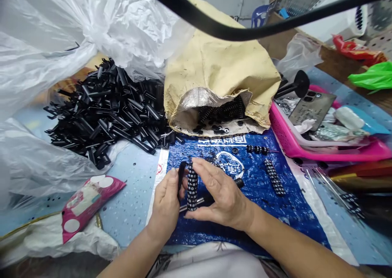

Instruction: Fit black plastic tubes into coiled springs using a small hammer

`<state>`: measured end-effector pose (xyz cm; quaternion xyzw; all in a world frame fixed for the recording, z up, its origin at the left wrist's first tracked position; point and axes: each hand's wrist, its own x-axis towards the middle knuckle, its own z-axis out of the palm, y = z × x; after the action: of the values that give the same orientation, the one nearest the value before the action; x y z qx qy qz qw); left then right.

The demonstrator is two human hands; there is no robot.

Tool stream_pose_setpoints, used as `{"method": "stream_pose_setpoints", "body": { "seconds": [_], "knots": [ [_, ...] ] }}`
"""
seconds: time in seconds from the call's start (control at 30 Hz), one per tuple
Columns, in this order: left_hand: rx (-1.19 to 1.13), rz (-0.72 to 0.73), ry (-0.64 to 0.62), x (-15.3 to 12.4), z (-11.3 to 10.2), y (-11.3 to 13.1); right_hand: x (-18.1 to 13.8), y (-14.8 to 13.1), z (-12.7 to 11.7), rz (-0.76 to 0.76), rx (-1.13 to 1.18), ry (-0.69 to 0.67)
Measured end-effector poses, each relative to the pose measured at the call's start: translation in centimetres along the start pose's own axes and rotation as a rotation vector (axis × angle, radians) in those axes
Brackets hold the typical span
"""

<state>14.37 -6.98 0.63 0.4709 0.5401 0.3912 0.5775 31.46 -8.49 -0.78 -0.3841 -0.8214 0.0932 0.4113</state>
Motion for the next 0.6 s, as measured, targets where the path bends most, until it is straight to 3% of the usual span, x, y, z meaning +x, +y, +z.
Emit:
{"method": "stream_pose_setpoints", "body": {
  "seconds": [0.27,0.6],
  "knots": [
    [-0.14,0.036,-0.072,-0.4,0.4,0.5,0.0,-0.9,0.5,-0.054,-0.181,0.097],
    [-0.416,-0.194,-0.168,0.0,-0.5,-0.2,-0.7,-0.7,1.3,-0.028,-0.268,0.077]
  ]
}}
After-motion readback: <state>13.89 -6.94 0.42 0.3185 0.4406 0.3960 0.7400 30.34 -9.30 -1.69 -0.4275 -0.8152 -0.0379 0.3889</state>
